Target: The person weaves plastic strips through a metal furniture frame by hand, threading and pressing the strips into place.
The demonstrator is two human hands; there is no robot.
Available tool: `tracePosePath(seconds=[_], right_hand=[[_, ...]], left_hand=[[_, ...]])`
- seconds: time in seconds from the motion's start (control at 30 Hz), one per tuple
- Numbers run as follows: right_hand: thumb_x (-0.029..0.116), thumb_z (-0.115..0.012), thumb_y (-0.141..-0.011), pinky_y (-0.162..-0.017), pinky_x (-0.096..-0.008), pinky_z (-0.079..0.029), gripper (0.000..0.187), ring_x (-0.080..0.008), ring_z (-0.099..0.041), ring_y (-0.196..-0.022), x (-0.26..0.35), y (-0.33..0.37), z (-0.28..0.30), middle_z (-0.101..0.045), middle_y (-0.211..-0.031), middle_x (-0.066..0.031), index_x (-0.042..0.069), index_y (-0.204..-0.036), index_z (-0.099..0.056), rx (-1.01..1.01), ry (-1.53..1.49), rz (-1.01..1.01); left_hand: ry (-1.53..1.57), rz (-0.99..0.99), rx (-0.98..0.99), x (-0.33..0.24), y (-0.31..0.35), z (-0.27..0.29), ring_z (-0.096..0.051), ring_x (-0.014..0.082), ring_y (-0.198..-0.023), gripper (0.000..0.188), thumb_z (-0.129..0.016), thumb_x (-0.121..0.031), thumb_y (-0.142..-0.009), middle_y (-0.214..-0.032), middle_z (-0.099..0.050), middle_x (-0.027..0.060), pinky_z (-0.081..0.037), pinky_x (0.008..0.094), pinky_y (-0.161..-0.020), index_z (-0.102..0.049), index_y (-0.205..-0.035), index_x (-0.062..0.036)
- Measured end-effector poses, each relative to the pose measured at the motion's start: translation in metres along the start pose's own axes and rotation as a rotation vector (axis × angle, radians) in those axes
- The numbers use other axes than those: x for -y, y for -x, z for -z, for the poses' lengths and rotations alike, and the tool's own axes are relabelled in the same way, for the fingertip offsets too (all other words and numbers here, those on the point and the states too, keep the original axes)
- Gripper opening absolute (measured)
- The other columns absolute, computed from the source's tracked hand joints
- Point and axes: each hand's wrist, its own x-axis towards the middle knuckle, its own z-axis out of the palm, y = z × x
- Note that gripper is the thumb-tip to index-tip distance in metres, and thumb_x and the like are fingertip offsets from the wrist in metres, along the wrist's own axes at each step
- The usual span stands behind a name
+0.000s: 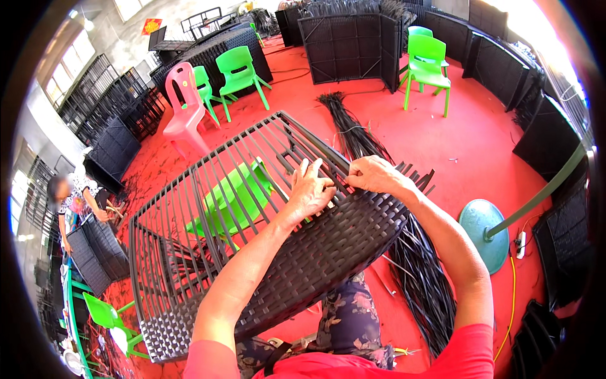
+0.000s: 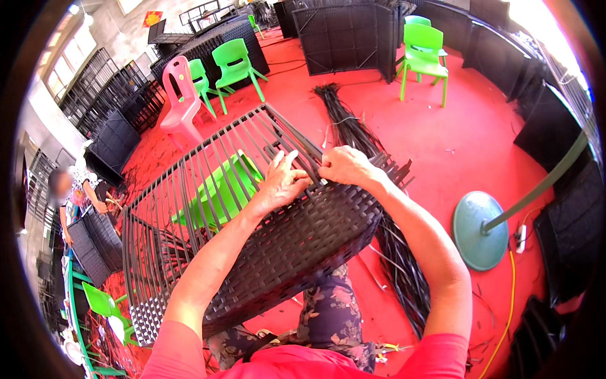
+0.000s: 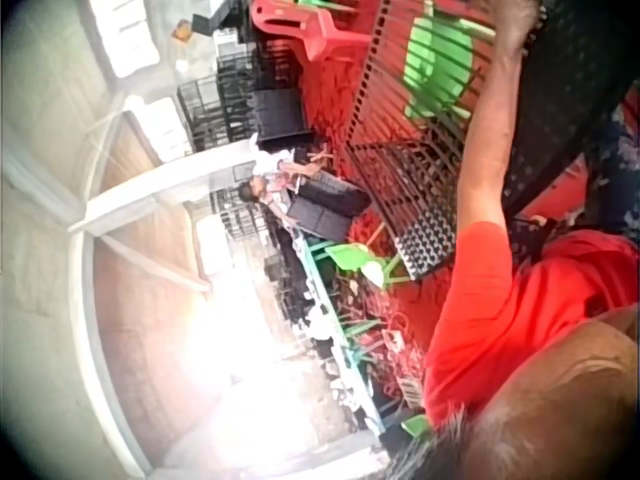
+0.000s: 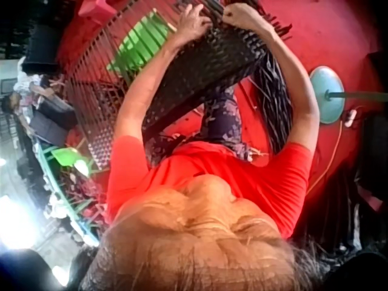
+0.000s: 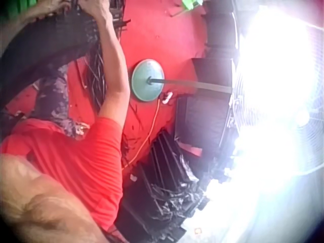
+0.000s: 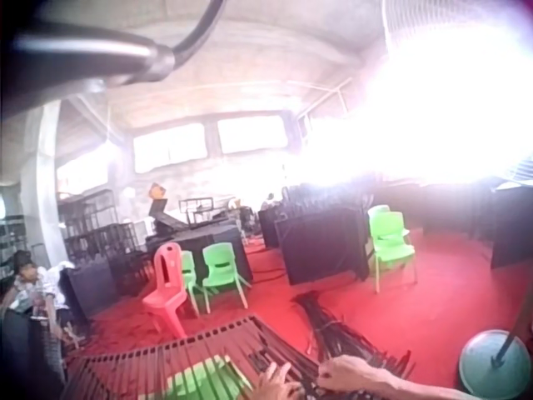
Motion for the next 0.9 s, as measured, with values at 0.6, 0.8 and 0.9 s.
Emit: tracePosePath(seconds=[0.6, 0.8, 0.9], right_hand=[[0.026, -0.061, -0.081, -0.063, -0.0346, -0.048, 0.024, -0.0226, -0.063, -0.066, 0.027, 0.001, -0.014, -0.065, -0.073, -0.0131, 0.003, -0.088, -0.067, 0.157, -0.316, 0.043], [0.030, -0.059, -0.073, -0.060, -0.0343, -0.046, 0.026, -0.0220, -0.059, -0.064, 0.032, -0.002, -0.023, -0.060, -0.065, -0.0113, 0.004, -0.074, -0.064, 0.117, -0.144, 0.025], [0.035, -0.057, -0.070, -0.067, -0.0383, -0.048, 0.030, -0.0297, -0.063, -0.073, 0.038, -0.004, -0.025, -0.063, -0.069, -0.0148, 0.008, -0.077, -0.068, 0.171, 0.019, 0.010]], left_hand=[[0.278, 0.072, -0.227, 0.017, 0.046, 0.029, -0.042, 0.0265, -0.118, 0.022, -0.065, -0.026, -0.082, -0.120, -0.051, 0.0161, -0.030, 0.0427, -0.100, -0.069, -0.081, -0.0044], [0.018, 0.030, -0.146, 0.022, 0.047, 0.011, -0.021, 0.0436, -0.133, 0.023, -0.056, -0.028, -0.085, -0.140, -0.034, 0.0211, -0.017, 0.0542, -0.107, -0.071, -0.090, -0.0116], [0.046, 0.123, 0.015, 0.024, 0.041, 0.011, -0.018, 0.0438, -0.134, 0.021, -0.056, -0.028, -0.084, -0.143, -0.030, 0.0197, -0.010, 0.0554, -0.109, -0.072, -0.093, -0.0167]])
